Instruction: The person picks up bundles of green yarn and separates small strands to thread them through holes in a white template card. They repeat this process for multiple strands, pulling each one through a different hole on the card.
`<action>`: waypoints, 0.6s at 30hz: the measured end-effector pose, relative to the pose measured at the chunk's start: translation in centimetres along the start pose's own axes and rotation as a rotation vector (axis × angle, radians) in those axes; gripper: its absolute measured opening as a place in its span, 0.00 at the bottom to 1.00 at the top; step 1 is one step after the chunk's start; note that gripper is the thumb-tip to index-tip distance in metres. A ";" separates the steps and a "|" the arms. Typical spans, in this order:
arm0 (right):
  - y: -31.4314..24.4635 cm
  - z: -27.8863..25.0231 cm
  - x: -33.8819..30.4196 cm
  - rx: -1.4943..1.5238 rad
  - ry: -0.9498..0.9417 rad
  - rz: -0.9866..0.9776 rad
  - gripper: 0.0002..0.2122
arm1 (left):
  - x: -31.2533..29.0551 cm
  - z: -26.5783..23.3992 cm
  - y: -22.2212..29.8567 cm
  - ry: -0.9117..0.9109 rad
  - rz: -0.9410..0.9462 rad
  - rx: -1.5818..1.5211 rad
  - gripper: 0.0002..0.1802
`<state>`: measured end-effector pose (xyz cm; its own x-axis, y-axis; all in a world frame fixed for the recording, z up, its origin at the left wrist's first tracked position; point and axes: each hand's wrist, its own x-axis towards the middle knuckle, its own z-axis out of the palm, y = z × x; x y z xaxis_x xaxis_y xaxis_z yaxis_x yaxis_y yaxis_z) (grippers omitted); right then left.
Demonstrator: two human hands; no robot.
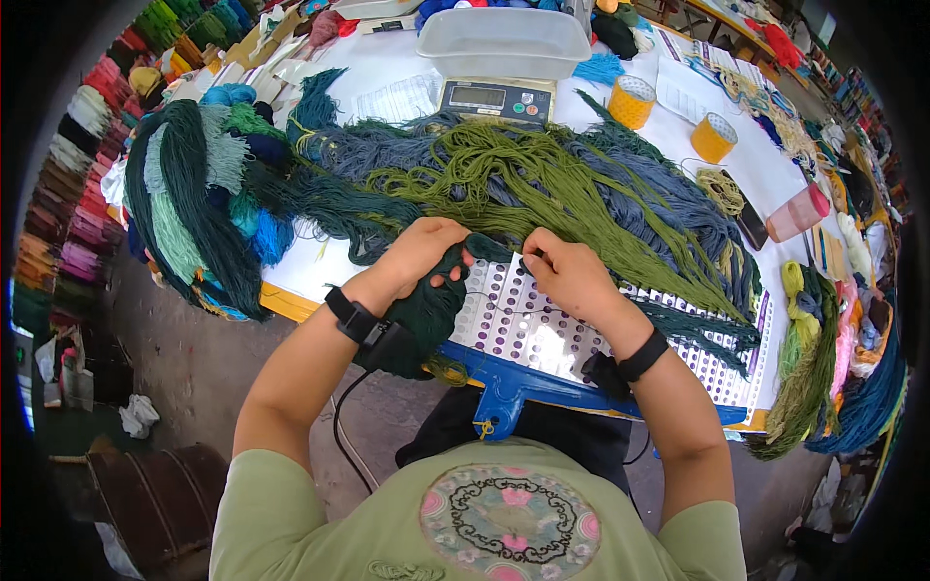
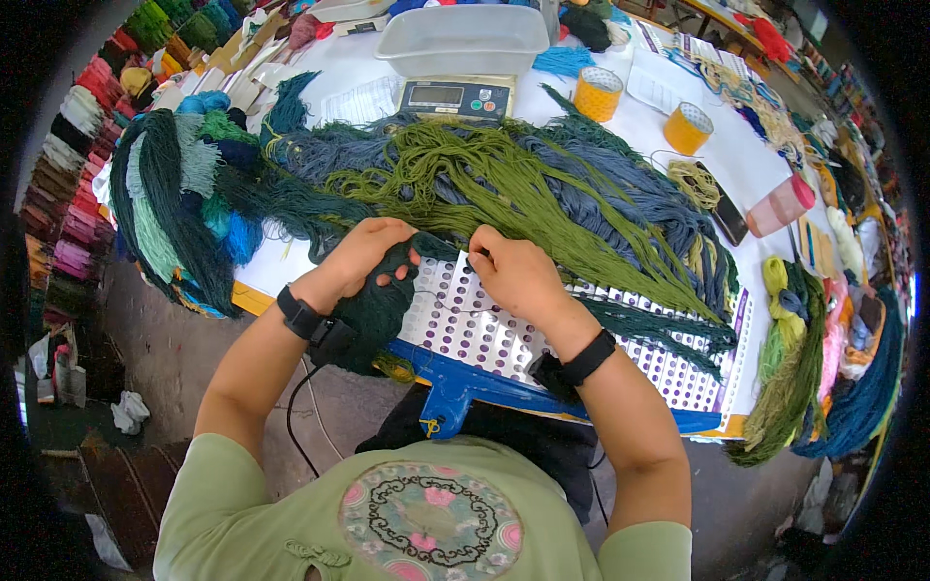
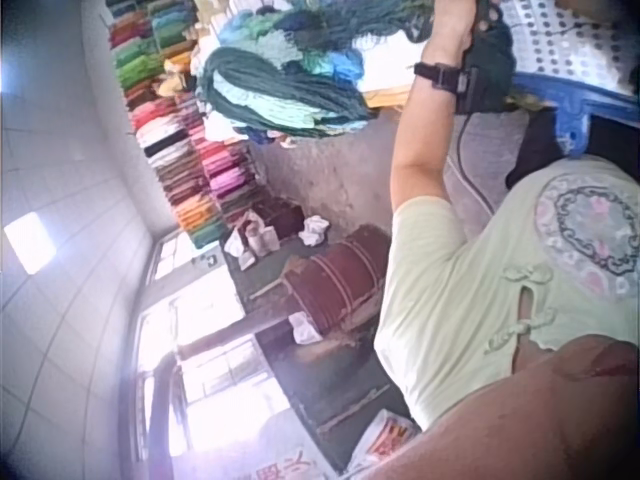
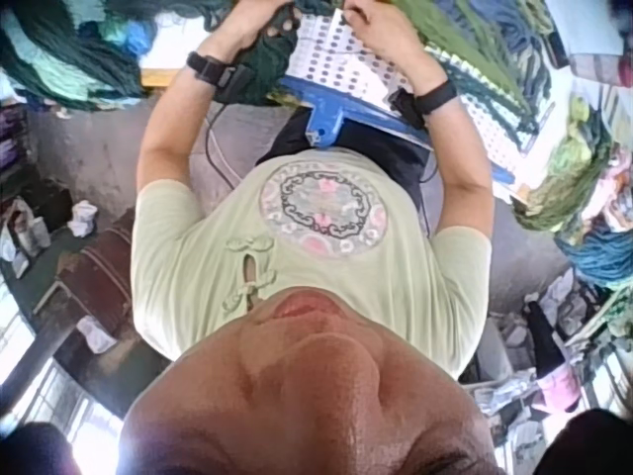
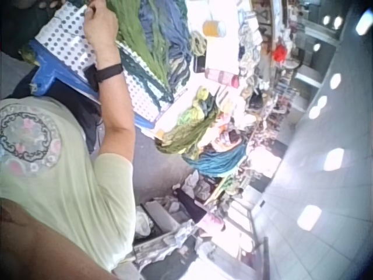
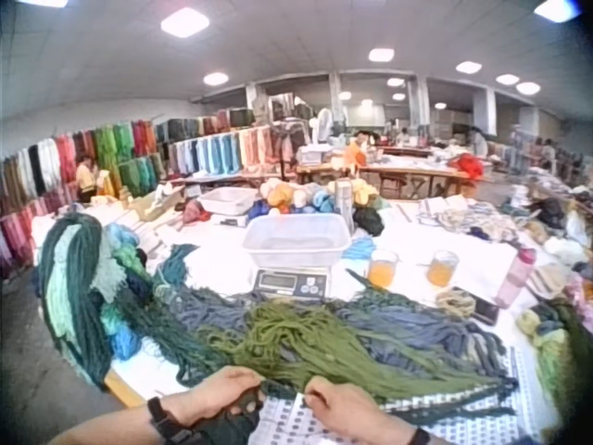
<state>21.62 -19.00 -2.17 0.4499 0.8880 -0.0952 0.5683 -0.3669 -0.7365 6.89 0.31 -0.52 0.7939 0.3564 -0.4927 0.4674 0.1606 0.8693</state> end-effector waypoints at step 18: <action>-0.2 -0.5 0.3 0.068 -0.059 0.077 0.13 | -2.0 3.4 1.7 -0.421 -0.002 -0.197 0.22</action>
<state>21.96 -18.80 -1.71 0.4482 0.8733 -0.1907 0.4846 -0.4167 -0.7691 7.43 -3.26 1.82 0.9010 -0.0427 -0.4317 0.4185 0.3469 0.8394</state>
